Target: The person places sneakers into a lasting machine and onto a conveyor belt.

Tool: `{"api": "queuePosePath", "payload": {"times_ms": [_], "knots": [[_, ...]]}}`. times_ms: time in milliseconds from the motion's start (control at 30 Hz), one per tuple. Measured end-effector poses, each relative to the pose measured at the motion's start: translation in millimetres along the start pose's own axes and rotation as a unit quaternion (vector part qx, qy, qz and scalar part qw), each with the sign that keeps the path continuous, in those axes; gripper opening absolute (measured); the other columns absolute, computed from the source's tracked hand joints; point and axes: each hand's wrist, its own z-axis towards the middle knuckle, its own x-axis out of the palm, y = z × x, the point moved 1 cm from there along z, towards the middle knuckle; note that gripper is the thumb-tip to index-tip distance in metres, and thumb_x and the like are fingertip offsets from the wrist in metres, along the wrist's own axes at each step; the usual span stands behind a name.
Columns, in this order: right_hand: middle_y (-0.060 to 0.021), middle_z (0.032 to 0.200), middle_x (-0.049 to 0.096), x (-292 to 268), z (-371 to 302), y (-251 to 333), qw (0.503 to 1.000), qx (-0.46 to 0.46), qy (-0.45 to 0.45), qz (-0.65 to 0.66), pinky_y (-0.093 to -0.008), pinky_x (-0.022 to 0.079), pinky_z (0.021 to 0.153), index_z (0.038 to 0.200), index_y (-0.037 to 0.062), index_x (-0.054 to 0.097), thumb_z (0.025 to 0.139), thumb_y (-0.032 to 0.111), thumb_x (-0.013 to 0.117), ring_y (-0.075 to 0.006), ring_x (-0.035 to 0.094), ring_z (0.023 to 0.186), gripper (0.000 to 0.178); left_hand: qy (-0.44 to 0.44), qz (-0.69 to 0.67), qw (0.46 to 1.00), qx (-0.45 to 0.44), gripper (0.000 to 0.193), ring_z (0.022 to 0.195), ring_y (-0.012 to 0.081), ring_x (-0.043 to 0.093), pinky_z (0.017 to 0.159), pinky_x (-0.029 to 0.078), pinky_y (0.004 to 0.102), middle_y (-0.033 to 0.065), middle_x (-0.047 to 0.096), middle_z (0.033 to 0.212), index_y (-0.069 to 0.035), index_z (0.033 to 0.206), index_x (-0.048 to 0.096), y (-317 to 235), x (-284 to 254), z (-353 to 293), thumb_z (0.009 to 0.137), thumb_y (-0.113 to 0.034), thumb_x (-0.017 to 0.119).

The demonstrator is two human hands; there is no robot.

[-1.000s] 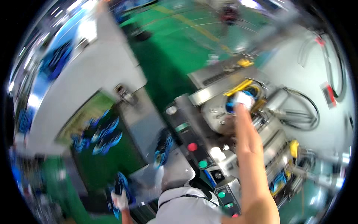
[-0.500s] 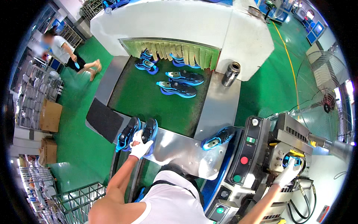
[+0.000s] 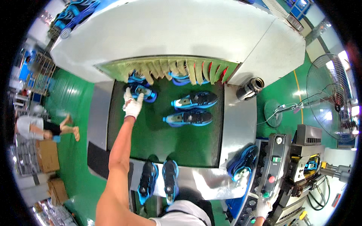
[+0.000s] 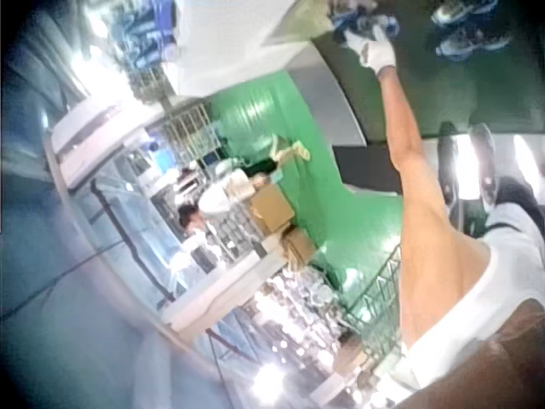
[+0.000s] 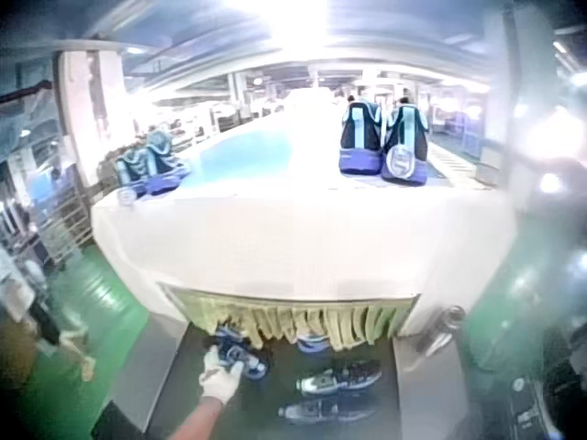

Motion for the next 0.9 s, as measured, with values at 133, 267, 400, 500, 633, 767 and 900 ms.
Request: {"api": "queuePosePath", "payload": {"times_ms": [133,267,400,500,633,767,900], "knots": [[-0.0216,0.158,0.044,56,-32,-37,0.995,-0.049,-0.077,0.034,-0.0417,0.042,0.114,0.153,0.0015,0.041,0.079,0.034,0.073,-0.0348,0.051,0.139,0.087,0.040,0.053,0.997,0.038,0.051,0.122,0.0422,0.059,0.101,0.049,0.0502,0.0206,0.059,0.134,-0.012,0.135,0.061,4,31,43,0.092,-0.038,0.071],[-0.0261,0.151,0.049,107,-58,-47,0.995,-0.023,-0.007,0.101,-0.0410,0.037,0.119,0.150,-0.0060,0.042,0.072,0.033,0.080,-0.0365,0.047,0.142,0.096,0.006,0.026,0.992,0.124,0.028,0.108,0.0376,0.063,0.089,0.051,0.0492,0.0145,0.062,0.118,-0.012,0.118,0.065,37,31,18,0.100,-0.033,0.061],[-0.0263,0.151,0.050,186,-73,-57,0.981,-0.042,-0.009,0.187,-0.0413,0.035,0.120,0.151,-0.0062,0.040,0.078,0.029,0.080,-0.0366,0.048,0.141,0.091,0.044,0.039,0.984,0.166,0.024,0.105,0.0366,0.064,0.088,0.051,0.0487,0.0139,0.063,0.115,-0.012,0.114,0.066,63,-3,-30,0.103,-0.032,0.057],[-0.0273,0.153,0.046,135,-126,2,0.961,0.001,0.040,0.272,-0.0418,0.035,0.120,0.153,-0.0091,0.036,0.081,0.020,0.079,-0.0358,0.045,0.144,0.089,0.082,0.020,0.976,0.199,0.022,0.097,0.0373,0.066,0.083,0.053,0.0479,0.0157,0.065,0.106,-0.010,0.105,0.070,29,-55,-90,0.101,-0.029,0.058],[-0.0222,0.161,0.040,104,-164,69,0.749,-0.075,0.183,0.632,-0.0388,0.031,0.123,0.156,-0.0042,0.036,0.092,0.010,0.076,-0.0297,0.039,0.149,0.077,0.176,-0.037,0.938,0.295,0.016,0.090,0.0339,0.068,0.078,0.055,0.0449,0.0140,0.068,0.098,-0.010,0.096,0.072,-59,-111,-191,0.093,-0.025,0.070],[-0.0282,0.156,0.042,79,-182,150,0.775,-0.273,0.142,0.551,-0.0433,0.035,0.121,0.155,-0.0089,0.031,0.078,0.009,0.081,-0.0346,0.042,0.146,0.094,0.329,-0.020,0.830,0.450,0.020,0.086,0.0298,0.067,0.074,0.054,0.0429,0.0102,0.067,0.101,-0.016,0.103,0.072,-144,-104,-303,0.094,-0.033,0.066],[-0.0192,0.117,0.069,100,-143,150,0.882,-0.365,-0.138,0.263,-0.0471,0.052,0.098,0.124,0.0012,0.066,0.076,0.023,0.080,-0.0424,0.065,0.112,0.054,0.209,-0.253,0.626,0.707,0.021,0.081,0.0316,0.067,0.073,0.054,0.0431,0.0107,0.066,0.104,-0.013,0.109,0.069,-239,-35,-435,0.094,-0.027,0.062]]}}
